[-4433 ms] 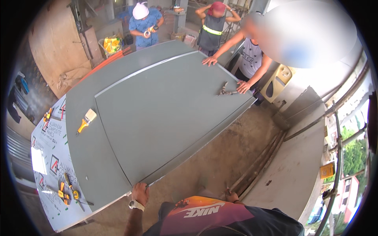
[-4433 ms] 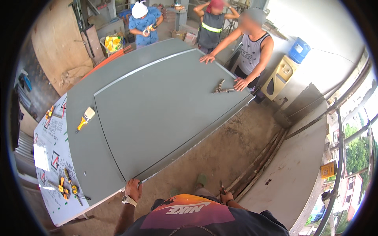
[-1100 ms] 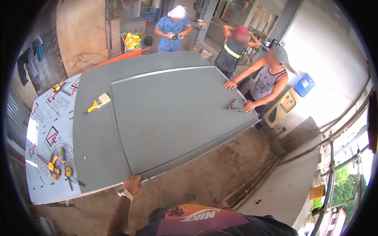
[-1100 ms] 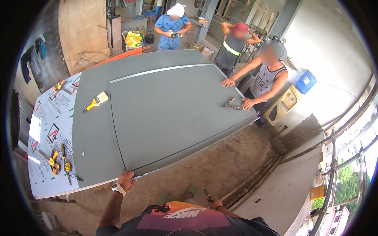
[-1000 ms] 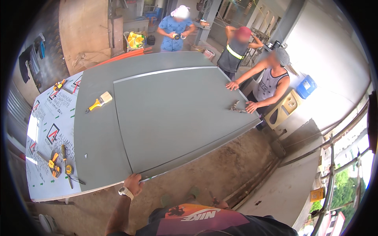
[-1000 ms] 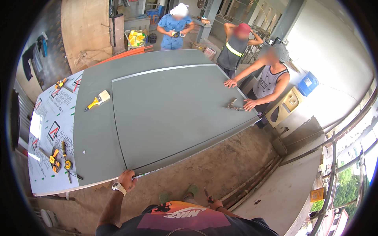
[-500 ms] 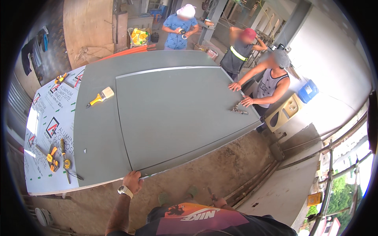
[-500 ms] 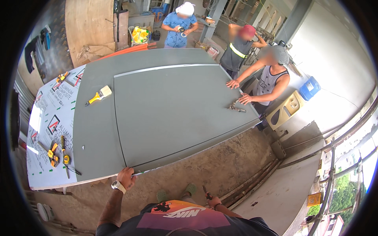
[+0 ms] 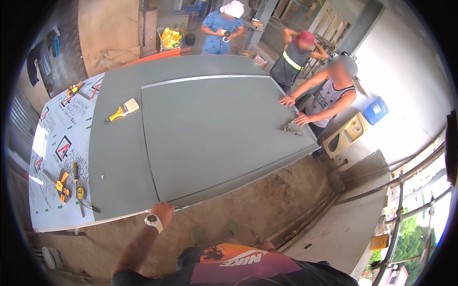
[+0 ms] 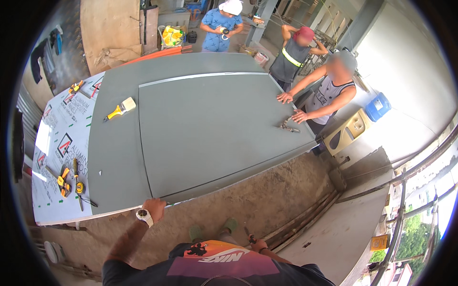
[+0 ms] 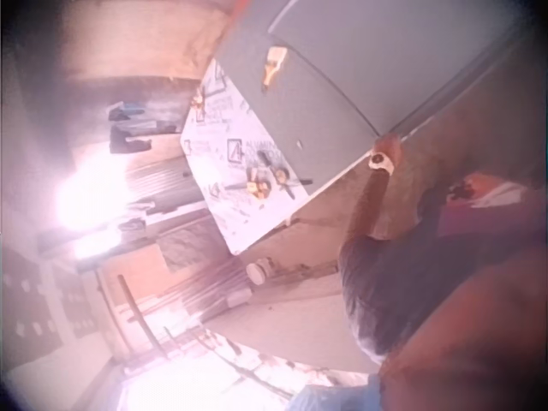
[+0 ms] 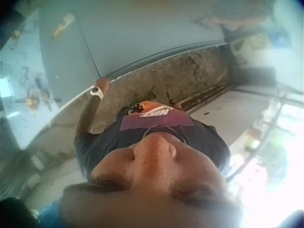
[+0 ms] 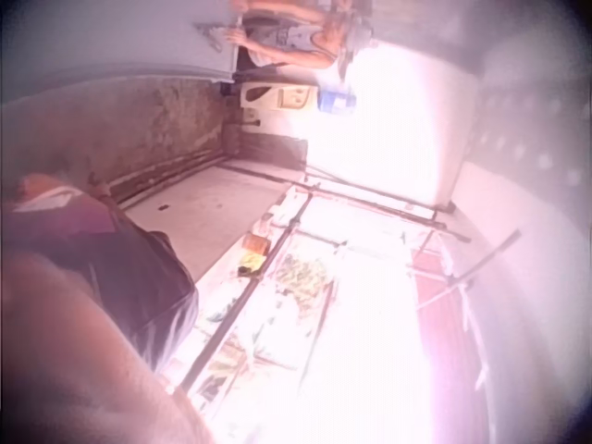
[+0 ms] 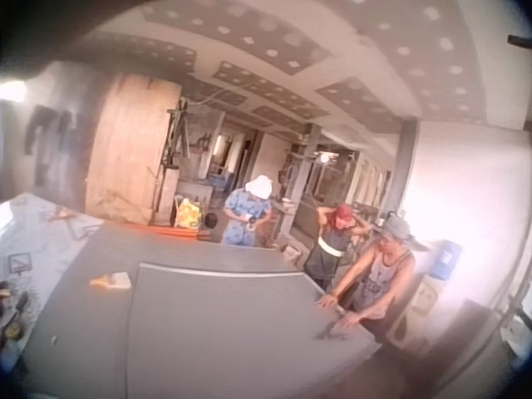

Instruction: The person aligns and secures large gray composite panels on a workbench with a coworker. They use pliers to press along seams and a hammer to tap edges into place, then apply sealant along the joint with a brush.

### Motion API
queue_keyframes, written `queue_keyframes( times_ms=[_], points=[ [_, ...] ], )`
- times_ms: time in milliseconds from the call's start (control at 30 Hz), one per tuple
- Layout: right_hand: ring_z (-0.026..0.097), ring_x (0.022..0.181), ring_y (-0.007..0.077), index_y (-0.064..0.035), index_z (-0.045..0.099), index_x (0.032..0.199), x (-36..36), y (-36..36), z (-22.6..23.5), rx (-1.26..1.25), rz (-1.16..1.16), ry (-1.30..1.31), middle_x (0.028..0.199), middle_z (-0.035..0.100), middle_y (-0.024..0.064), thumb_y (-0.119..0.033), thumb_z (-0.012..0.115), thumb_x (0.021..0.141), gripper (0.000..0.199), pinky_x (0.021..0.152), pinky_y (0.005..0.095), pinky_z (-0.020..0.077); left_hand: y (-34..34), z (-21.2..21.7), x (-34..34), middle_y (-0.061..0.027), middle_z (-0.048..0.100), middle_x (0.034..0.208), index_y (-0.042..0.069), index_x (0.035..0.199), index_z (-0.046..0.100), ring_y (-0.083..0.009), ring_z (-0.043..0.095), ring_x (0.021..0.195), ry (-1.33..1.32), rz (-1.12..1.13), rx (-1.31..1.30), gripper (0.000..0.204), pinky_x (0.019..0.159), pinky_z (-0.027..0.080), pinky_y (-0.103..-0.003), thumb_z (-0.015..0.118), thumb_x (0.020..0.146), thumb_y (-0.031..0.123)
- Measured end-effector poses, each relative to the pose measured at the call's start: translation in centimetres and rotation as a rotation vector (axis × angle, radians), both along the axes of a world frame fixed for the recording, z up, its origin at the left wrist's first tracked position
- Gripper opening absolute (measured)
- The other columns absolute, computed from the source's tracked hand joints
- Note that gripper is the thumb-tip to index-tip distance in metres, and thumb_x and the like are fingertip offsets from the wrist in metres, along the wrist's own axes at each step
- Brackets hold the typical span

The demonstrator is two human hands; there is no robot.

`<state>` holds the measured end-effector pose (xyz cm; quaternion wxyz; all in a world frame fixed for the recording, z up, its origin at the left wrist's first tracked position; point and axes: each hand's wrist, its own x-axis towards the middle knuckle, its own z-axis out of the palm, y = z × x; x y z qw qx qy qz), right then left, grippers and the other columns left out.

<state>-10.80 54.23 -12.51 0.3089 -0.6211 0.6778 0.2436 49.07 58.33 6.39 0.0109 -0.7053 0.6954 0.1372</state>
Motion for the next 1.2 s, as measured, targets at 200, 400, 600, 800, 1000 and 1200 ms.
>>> queue_keyframes(
  times_ms=[200, 400, 600, 800, 1000, 1200],
  points=[
    [0.075, 0.095, 0.0345, -0.0034, 0.073, 0.110, -1.7, 0.6, -2.5, -0.057, -0.022, -0.017, 0.101, 0.076, 0.0186, -0.048, 0.068, 0.091, 0.049, 0.081, 0.0478, 0.0598, 0.0, -0.5, 0.0, -0.0131, 0.066, 0.091, 0.012, 0.092, 0.067, -0.0351, 0.068, 0.090, 0.067, -0.079, -0.113, 0.013, 0.076, 0.056, -0.050, 0.068, 0.079, 0.014],
    [0.076, 0.089, 0.0328, -0.0017, 0.074, 0.106, -0.3, 0.3, -2.9, -0.027, 0.056, -0.087, 0.091, 0.077, 0.0176, -0.048, 0.067, 0.092, 0.049, 0.075, 0.0460, 0.0603, 1.5, -0.9, 0.1, -0.0106, 0.062, 0.090, 0.012, 0.092, 0.065, -0.0336, 0.065, 0.091, 0.080, -0.089, -0.226, 0.018, 0.079, 0.054, -0.049, 0.070, 0.075, 0.013],
    [0.072, 0.105, 0.0387, -0.0027, 0.074, 0.113, -4.6, 0.4, -8.2, -0.195, 0.195, -0.039, 0.103, 0.076, 0.0208, -0.047, 0.066, 0.092, 0.050, 0.089, 0.0490, 0.0568, 0.9, -3.5, -1.2, -0.0088, 0.061, 0.102, 0.010, 0.102, 0.063, -0.0322, 0.064, 0.098, 0.009, -0.136, -0.360, 0.029, 0.081, 0.054, -0.047, 0.071, 0.074, 0.016],
    [0.068, 0.110, 0.0440, -0.0015, 0.071, 0.115, 3.2, 0.2, 0.4, -0.123, 0.010, -0.198, 0.110, 0.073, 0.0264, -0.046, 0.063, 0.091, 0.051, 0.091, 0.0518, 0.0550, 0.9, -0.9, 0.5, -0.0110, 0.065, 0.094, 0.008, 0.103, 0.062, -0.0342, 0.067, 0.094, 0.025, -0.097, -0.088, 0.021, 0.080, 0.055, -0.049, 0.069, 0.085, 0.018],
    [0.069, 0.107, 0.0433, -0.0020, 0.072, 0.112, 4.3, 0.0, 3.8, -0.058, -0.162, -0.171, 0.107, 0.073, 0.0274, -0.041, 0.068, 0.087, 0.046, 0.091, 0.0514, 0.0552, -4.2, 0.6, -1.7, -0.0143, 0.067, 0.096, 0.007, 0.107, 0.057, -0.0372, 0.068, 0.093, 0.148, -0.123, -0.015, 0.027, 0.077, 0.054, -0.052, 0.070, 0.091, 0.025],
    [0.069, 0.108, 0.0420, -0.0045, 0.073, 0.111, 2.2, 2.2, 1.7, -0.158, -0.173, -0.152, 0.109, 0.074, 0.0234, -0.042, 0.069, 0.086, 0.045, 0.092, 0.0505, 0.0549, -8.2, -0.3, -5.6, -0.0140, 0.068, 0.096, 0.006, 0.109, 0.056, -0.0363, 0.070, 0.088, 0.059, -0.298, 0.085, 0.032, 0.071, 0.055, -0.049, 0.072, 0.082, 0.014]
  ],
)
